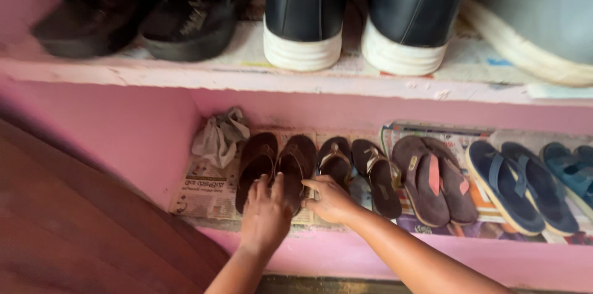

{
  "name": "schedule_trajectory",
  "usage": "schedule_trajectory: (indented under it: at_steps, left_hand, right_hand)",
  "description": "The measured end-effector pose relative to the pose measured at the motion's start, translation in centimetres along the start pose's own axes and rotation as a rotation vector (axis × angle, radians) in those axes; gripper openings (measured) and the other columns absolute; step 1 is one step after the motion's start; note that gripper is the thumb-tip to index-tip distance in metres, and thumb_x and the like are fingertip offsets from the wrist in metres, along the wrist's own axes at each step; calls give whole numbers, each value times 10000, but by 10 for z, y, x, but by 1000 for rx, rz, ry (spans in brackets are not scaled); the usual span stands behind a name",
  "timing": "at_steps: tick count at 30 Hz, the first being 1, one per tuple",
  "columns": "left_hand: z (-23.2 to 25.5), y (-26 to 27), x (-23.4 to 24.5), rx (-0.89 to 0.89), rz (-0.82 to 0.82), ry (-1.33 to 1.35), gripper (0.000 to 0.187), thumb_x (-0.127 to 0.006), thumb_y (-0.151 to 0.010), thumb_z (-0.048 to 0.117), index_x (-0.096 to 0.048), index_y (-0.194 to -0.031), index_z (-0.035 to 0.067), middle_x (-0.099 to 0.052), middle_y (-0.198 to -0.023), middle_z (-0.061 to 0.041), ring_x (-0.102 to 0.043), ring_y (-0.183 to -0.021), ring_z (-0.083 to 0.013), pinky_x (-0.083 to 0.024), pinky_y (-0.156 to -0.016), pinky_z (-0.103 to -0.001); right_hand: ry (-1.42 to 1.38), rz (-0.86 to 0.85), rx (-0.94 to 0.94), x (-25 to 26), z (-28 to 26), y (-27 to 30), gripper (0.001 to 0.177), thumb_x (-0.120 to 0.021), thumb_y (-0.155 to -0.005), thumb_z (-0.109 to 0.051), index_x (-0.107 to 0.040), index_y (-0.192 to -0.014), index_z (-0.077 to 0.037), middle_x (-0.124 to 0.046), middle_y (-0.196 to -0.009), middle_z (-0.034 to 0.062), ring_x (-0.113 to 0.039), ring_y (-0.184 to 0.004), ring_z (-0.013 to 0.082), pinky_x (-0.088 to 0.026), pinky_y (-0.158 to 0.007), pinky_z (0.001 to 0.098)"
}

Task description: The person wipes several pairs of shoes and flip-flops on a two-tier pink shoe rack using a light-colored cloth. They handle each item individually, wiping the exterior surfaces, then place them back in neat rows on the shelves.

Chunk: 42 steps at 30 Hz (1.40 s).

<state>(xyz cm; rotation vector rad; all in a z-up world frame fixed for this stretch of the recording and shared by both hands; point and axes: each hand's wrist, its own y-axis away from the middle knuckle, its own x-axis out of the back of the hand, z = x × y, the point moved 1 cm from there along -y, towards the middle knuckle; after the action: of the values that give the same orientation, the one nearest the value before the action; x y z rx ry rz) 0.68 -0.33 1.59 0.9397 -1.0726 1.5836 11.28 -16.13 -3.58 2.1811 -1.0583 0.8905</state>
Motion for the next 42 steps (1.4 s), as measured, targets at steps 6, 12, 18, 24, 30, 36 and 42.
schedule_trajectory:
  at_steps: [6, 12, 18, 24, 30, 36, 42]
  left_hand:
    - [54, 5, 93, -379, 514, 274, 480, -675, -783, 69, -625, -1252, -14, -651, -1196, -208, -602, -1151, -403, -486, -967, -485]
    - [81, 11, 174, -428, 650, 250, 434, -674, -812, 57, -642, -1242, 7, -664, -1183, -180, -620, -1087, -359, -494, -938, -467]
    - [85, 15, 220, -399, 710, 147, 484, -682, -813, 70, -620, -1289, 9, -639, -1219, -196, -601, -1132, -376, -469, -983, -487]
    - [83, 13, 250, -344, 736, 75, 657, -709, -780, 113, -511, -1399, 18, -562, -1377, -244, -518, -1302, -417, -404, -1095, -507]
    - [75, 6, 263, -179, 593, -30, 885, -767, -733, 172, -354, -1505, 41, -338, -1532, -302, -325, -1429, -435, -276, -1140, -552]
    - [60, -8, 265, -95, 508, -141, 973, -792, -749, 253, -300, -1571, 80, -249, -1621, -299, -221, -1516, -432, -179, -1153, -607]
    - [27, -31, 288, 60, 457, -178, 800, -717, -870, 328, -319, -1544, 165, -252, -1604, -248, -198, -1501, -435, -169, -1173, -667]
  right_hand:
    - [-67, 163, 196, 67, -68, 30, 576, -677, -828, -141, -570, -1390, -72, -520, -1482, 166, -507, -1375, 303, -428, -1093, 378]
    - [-415, 169, 403, 131, -147, 76, 584, -549, -801, 60, -510, -1378, -26, -605, -1408, 142, -611, -1325, 240, -511, -1070, 344]
    - [-229, 323, 575, 174, -199, 122, 438, -629, -833, -12, -648, -1270, -5, -590, -1427, 115, -651, -1258, 264, -531, -1035, 348]
    - [-26, 549, 774, 194, -232, 144, 461, -654, -849, -62, -655, -1306, -1, -598, -1441, 159, -616, -1290, 312, -500, -1053, 383]
    - [207, 640, 881, 196, -247, 138, 551, -691, -863, -120, -562, -1371, 49, -495, -1496, 241, -491, -1385, 393, -413, -1125, 439]
    - [317, 611, 864, 189, -249, 110, 634, -667, -888, -167, -463, -1428, 95, -376, -1558, 293, -346, -1469, 416, -299, -1197, 454]
    - [385, 540, 850, 179, -271, 66, 545, -553, -1000, -168, -442, -1462, 100, -327, -1577, 333, -327, -1475, 431, -276, -1217, 457]
